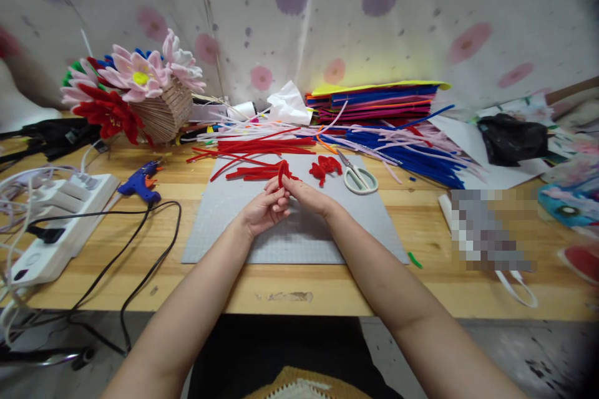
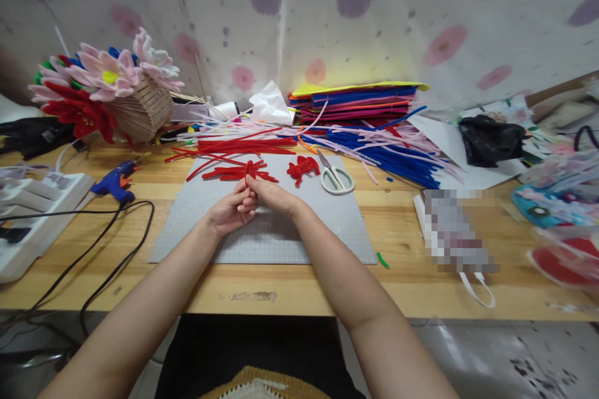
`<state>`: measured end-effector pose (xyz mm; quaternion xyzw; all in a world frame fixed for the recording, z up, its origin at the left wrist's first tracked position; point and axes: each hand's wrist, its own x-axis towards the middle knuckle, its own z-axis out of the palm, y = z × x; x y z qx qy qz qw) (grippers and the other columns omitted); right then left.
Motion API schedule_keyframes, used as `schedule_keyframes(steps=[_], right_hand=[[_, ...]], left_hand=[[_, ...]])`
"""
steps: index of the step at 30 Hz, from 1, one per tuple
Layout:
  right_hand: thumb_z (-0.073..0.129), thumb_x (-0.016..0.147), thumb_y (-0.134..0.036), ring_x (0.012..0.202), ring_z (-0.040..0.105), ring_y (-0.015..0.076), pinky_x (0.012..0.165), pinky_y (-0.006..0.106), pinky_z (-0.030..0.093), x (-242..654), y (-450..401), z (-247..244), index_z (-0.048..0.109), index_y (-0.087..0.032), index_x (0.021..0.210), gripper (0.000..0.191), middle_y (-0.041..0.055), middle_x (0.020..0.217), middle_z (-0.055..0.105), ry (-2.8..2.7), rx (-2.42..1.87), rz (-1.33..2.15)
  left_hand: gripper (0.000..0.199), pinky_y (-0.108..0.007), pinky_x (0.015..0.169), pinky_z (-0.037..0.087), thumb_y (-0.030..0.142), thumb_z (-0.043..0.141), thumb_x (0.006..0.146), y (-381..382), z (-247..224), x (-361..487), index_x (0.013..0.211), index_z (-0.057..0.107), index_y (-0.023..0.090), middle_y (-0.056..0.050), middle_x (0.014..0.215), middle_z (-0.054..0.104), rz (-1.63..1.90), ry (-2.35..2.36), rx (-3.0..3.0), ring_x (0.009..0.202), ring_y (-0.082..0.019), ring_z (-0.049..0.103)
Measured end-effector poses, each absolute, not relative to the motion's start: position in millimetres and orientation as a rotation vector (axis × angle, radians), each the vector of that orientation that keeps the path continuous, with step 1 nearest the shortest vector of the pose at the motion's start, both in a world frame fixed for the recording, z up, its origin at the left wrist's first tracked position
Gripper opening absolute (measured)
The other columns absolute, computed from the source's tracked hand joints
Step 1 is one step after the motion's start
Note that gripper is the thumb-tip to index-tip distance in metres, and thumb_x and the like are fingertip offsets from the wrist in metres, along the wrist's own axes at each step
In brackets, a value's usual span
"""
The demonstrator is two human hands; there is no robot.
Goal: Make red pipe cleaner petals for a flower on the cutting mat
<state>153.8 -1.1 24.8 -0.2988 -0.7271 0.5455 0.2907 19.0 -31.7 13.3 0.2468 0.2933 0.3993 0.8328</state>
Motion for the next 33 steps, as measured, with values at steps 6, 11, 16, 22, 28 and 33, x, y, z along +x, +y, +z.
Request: schedule_keyframes(steps=[6, 11, 16, 22, 28, 33], right_hand=[[0.024, 0.086, -0.053, 0.076, 0.048, 0.0128, 0.074, 0.027, 0.037, 156.4, 4.0, 14.9, 0.053, -0.018, 0.083, 0.045, 0.0030, 0.083, 0.053, -2.086, -1.022, 0.895], [0.028, 0.088, -0.041, 0.073, 0.048, 0.0136, 0.070, 0.026, 0.035, 160.5, 8.7, 13.2, 0.054, -0.017, 0.074, 0.038, 0.0037, 0.076, 0.055, -2.205, -1.075, 0.709], [0.037, 0.086, -0.032, 0.075, 0.048, 0.0136, 0.071, 0.025, 0.035, 160.6, 12.7, 8.3, 0.056, -0.017, 0.075, 0.026, 0.0037, 0.077, 0.056, -2.183, -1.039, 0.654], [0.041, 0.083, -0.032, 0.079, 0.051, 0.0135, 0.074, 0.025, 0.037, 160.5, 15.8, 2.9, 0.059, -0.017, 0.080, 0.023, 0.0032, 0.082, 0.058, -2.020, -0.995, 0.799], [0.044, 0.081, -0.038, 0.083, 0.050, 0.0144, 0.076, 0.027, 0.038, 156.2, 15.1, 4.0, 0.060, -0.018, 0.082, 0.025, 0.0032, 0.084, 0.057, -1.933, -0.991, 0.876], [0.057, 0.072, -0.039, 0.079, 0.050, 0.0140, 0.069, 0.025, 0.040, 155.7, 17.0, 6.2, 0.060, -0.017, 0.078, 0.023, 0.0024, 0.080, 0.054, -1.775, -0.973, 1.006]], left_hand=[[0.009, -0.013, 0.048, 0.048, 0.015, 0.051, 0.080, -26.9, 12.5, 16.4, 0.074, 0.056, 0.013, 0.006, 0.053, 0.045, 0.815, 0.688, 0.350, 0.037, 0.001, 0.040], [0.009, -0.017, 0.052, 0.050, 0.018, 0.058, 0.075, -25.3, 7.8, 24.1, 0.071, 0.056, 0.010, 0.003, 0.057, 0.053, 1.024, 0.864, 0.597, 0.043, -0.002, 0.048], [0.019, -0.019, 0.049, 0.048, 0.027, 0.063, 0.069, -22.4, -0.1, 29.6, 0.072, 0.055, 0.011, 0.002, 0.056, 0.056, 1.173, 1.112, 0.852, 0.044, -0.005, 0.053], [0.020, -0.021, 0.052, 0.048, 0.031, 0.060, 0.071, -21.2, -8.5, 29.6, 0.079, 0.052, 0.014, 0.002, 0.058, 0.059, 1.238, 1.179, 1.053, 0.049, -0.008, 0.057], [0.017, -0.019, 0.048, 0.042, 0.032, 0.058, 0.071, -24.8, -5.3, 28.9, 0.073, 0.049, 0.018, 0.004, 0.057, 0.058, 1.302, 1.262, 1.230, 0.046, -0.008, 0.054], [0.017, -0.019, 0.050, 0.042, 0.033, 0.057, 0.072, -25.7, -5.3, 29.0, 0.072, 0.051, 0.018, 0.003, 0.058, 0.057, 1.291, 1.310, 1.306, 0.049, -0.009, 0.055]])
